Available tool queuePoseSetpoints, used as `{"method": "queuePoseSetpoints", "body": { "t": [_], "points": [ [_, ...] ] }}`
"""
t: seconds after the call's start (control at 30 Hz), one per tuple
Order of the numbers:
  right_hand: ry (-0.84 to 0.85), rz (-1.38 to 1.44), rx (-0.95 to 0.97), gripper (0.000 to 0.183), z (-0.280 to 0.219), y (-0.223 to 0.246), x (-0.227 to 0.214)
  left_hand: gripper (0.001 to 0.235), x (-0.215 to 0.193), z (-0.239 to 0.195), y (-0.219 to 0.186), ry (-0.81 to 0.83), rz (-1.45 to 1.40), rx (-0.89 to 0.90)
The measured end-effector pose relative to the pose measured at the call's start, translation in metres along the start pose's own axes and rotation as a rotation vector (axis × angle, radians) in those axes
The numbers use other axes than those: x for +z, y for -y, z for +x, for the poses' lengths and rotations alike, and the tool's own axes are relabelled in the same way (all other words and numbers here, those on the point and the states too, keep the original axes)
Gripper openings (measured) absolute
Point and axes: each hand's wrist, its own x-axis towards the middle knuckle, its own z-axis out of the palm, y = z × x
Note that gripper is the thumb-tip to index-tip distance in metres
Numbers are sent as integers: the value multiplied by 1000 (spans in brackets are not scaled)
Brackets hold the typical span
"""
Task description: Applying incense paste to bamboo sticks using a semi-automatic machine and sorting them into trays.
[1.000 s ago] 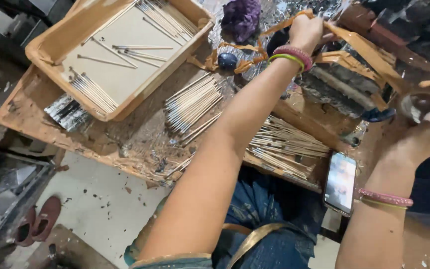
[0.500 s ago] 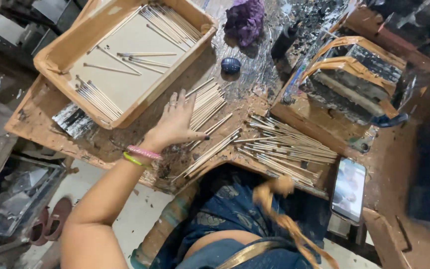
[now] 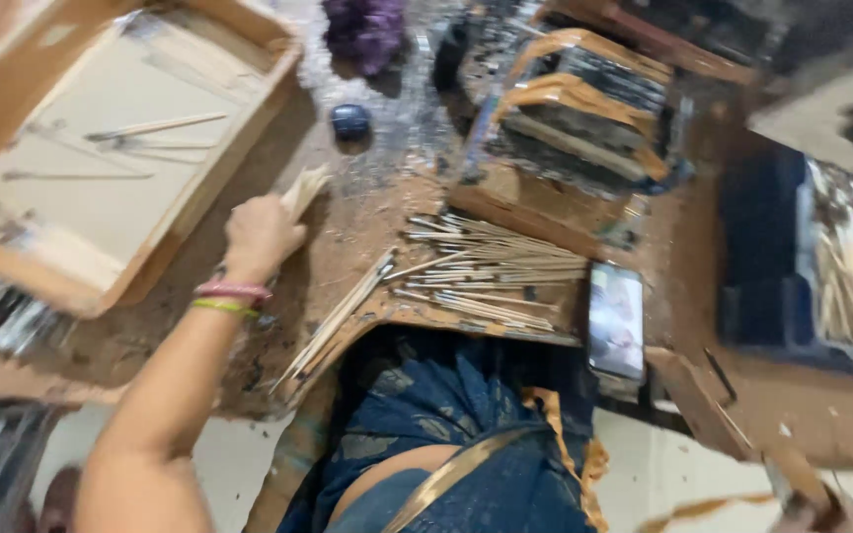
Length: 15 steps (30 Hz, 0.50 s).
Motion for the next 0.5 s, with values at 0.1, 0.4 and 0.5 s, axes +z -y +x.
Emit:
{"method": "queuePoseSetpoints", "body": {
  "t": [0.1, 0.4, 0.5],
  "points": [
    [-101, -263, 67, 32, 15, 49, 30, 27, 13, -3, 15, -124, 70, 165],
    [160, -572, -180, 61, 104, 111, 74, 17, -36, -34, -42, -599, -816, 451],
    [24, -408, -159, 51, 128, 145, 81, 9, 40, -5, -28, -531, -654, 630]
  ]
}}
